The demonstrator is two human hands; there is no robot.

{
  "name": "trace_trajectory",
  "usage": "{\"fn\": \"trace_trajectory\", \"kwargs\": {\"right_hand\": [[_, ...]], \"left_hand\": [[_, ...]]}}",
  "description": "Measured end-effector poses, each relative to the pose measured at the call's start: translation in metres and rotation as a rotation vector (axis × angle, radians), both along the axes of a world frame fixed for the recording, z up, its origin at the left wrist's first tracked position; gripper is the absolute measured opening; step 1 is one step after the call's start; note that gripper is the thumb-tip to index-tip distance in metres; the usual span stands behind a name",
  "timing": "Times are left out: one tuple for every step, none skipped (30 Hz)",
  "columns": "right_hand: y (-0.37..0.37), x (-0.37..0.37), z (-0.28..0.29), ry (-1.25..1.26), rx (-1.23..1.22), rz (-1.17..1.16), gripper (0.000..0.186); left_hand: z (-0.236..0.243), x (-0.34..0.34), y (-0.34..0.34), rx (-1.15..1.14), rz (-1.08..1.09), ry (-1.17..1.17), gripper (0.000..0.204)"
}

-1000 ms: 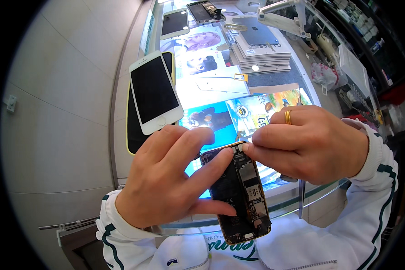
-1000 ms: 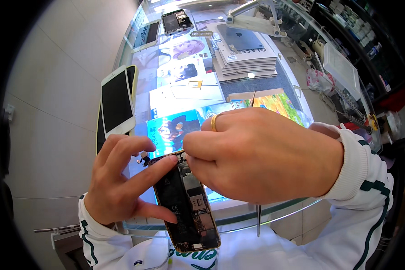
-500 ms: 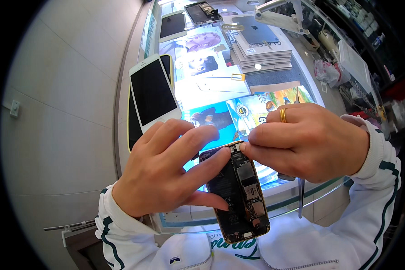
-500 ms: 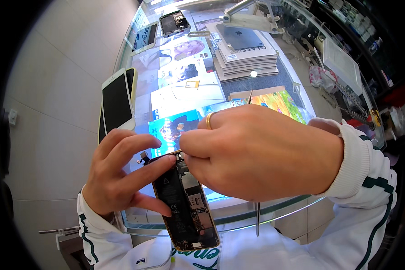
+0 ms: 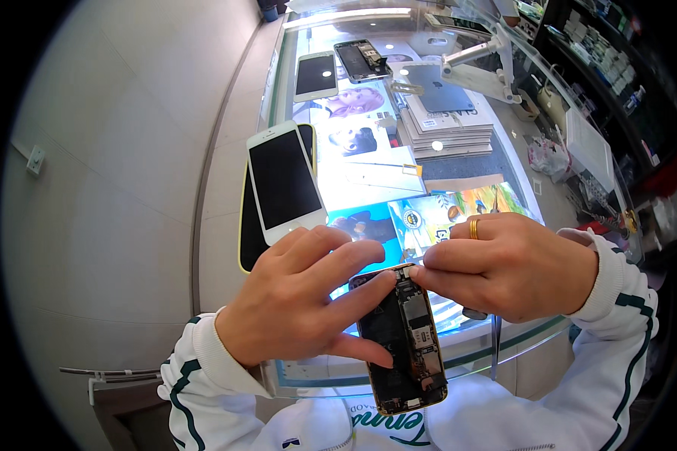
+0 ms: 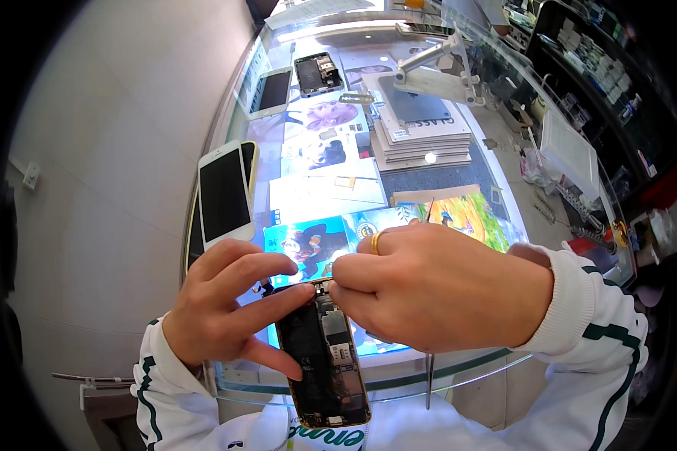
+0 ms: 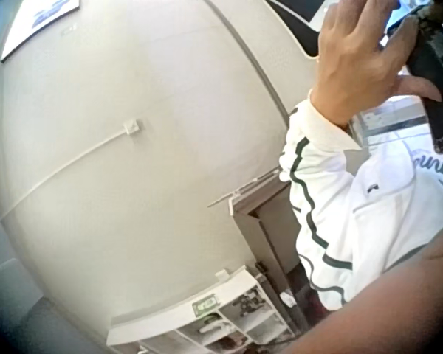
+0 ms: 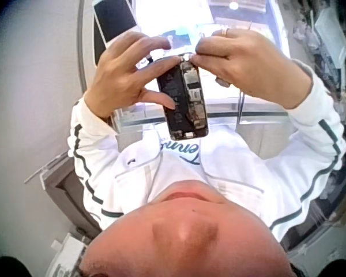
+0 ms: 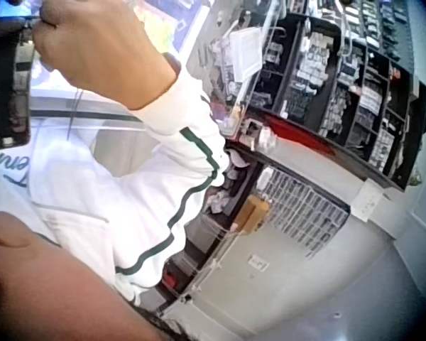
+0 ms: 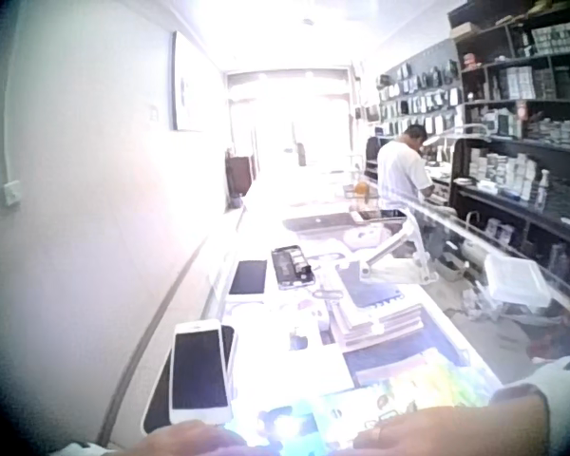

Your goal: The person uses tweezers to carefully remove a small internal component from a disassembled smartphone. They then use a screwdriver to unscrew and remove a metal bracket from the device's interior.

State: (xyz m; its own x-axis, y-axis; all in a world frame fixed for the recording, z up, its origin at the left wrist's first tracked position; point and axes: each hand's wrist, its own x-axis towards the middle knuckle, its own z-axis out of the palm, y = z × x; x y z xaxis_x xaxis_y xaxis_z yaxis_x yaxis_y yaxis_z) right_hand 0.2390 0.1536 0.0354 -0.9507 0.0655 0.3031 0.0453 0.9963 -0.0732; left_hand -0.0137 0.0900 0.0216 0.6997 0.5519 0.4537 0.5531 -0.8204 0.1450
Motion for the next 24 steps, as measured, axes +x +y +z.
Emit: {"fn": "trace_trajectory", "kwargs": {"right_hand": [[-0.0001,-0.0001,0.0004,-0.008,-0.015,-0.005,0.027],[-0.0001,-0.0007,0.0013,-0.013,-0.027,-0.005,0.027],[-0.0007,-0.0010,0.0026,-0.018,-0.039,-0.007,0.026],[-0.0011,-0.0014,0.0041,-0.023,-0.052,-0.009,0.026],[-0.0011,-0.0016,0.0056,-0.033,-0.045,-0.005,0.026],[-0.0012,-0.0014,0.0065,-0.043,-0.040,-0.004,0.026],[-0.0012,-0.0013,0.0072,-0.053,-0.035,-0.002,0.026],[-0.0012,-0.0014,0.0075,-0.053,-0.035,-0.002,0.026],[-0.0014,-0.0011,0.0071,-0.053,-0.036,-0.003,0.026],[-0.0014,-0.0010,0.0070,-0.053,-0.038,-0.004,0.026],[-0.0015,-0.0010,0.0073,-0.056,-0.037,-0.006,0.026],[-0.0017,-0.0009,0.0081,-0.058,-0.036,-0.007,0.026],[-0.0020,-0.0009,0.0087,-0.060,-0.036,-0.009,0.026],[-0.0021,-0.0011,0.0088,-0.052,-0.035,-0.007,0.026],[-0.0022,-0.0011,0.0086,-0.045,-0.034,-0.008,0.026],[-0.0023,-0.0011,0.0083,-0.038,-0.033,-0.009,0.026],[-0.0021,-0.0009,0.0082,-0.040,-0.031,-0.009,0.026],[-0.0019,-0.0011,0.0079,-0.041,-0.030,-0.008,0.026],[-0.0018,-0.0011,0.0078,-0.042,-0.029,-0.006,0.026],[-0.0017,-0.0009,0.0081,-0.048,-0.031,-0.008,0.026],[-0.0017,-0.0008,0.0087,-0.053,-0.033,-0.009,0.027],[-0.0020,-0.0006,0.0090,-0.058,-0.036,-0.009,0.027],[-0.0021,-0.0006,0.0083,-0.052,-0.038,-0.006,0.027],[-0.0018,-0.0005,0.0069,-0.048,-0.039,-0.007,0.027]], "left_hand": [[-0.0010,-0.0002,0.0002,0.002,0.002,-0.003,0.064],[-0.0018,-0.0004,0.0005,0.005,0.004,-0.006,0.064],[-0.0023,-0.0006,0.0006,0.008,0.002,-0.007,0.064],[-0.0027,-0.0009,0.0007,0.010,0.000,-0.009,0.064],[-0.0025,-0.0012,0.0006,0.013,-0.003,-0.010,0.063],[-0.0024,-0.0010,0.0007,0.018,-0.004,-0.007,0.063],[-0.0023,-0.0009,0.0006,0.023,-0.006,-0.005,0.063],[-0.0021,-0.0009,0.0005,0.028,-0.008,-0.002,0.063],[-0.0019,-0.0008,0.0005,0.027,-0.007,0.000,0.063],[-0.0016,-0.0007,0.0005,0.026,-0.007,0.002,0.062],[-0.0015,-0.0006,0.0005,0.025,-0.006,0.004,0.062],[-0.0014,-0.0007,0.0003,0.025,-0.007,0.010,0.062],[-0.0016,-0.0009,0.0001,0.025,-0.008,0.016,0.062],[-0.0015,-0.0010,-0.0002,0.025,-0.009,0.022,0.061],[-0.0017,-0.0008,-0.0002,0.027,-0.007,0.028,0.061],[-0.0018,-0.0005,-0.0002,0.030,-0.006,0.034,0.061],[-0.0020,-0.0001,0.0000,0.032,-0.005,0.039,0.061],[-0.0021,0.0001,0.0001,0.032,-0.005,0.039,0.061],[-0.0024,0.0004,0.0004,0.032,-0.005,0.038,0.061],[-0.0026,0.0007,0.0006,0.031,-0.006,0.037,0.061],[-0.0019,0.0009,0.0004,0.027,-0.005,0.041,0.061],[-0.0011,0.0012,0.0004,0.023,-0.004,0.045,0.061],[-0.0003,0.0015,0.0003,0.019,-0.003,0.050,0.061],[-0.0005,0.0016,0.0014,0.009,-0.008,0.043,0.061]]}}
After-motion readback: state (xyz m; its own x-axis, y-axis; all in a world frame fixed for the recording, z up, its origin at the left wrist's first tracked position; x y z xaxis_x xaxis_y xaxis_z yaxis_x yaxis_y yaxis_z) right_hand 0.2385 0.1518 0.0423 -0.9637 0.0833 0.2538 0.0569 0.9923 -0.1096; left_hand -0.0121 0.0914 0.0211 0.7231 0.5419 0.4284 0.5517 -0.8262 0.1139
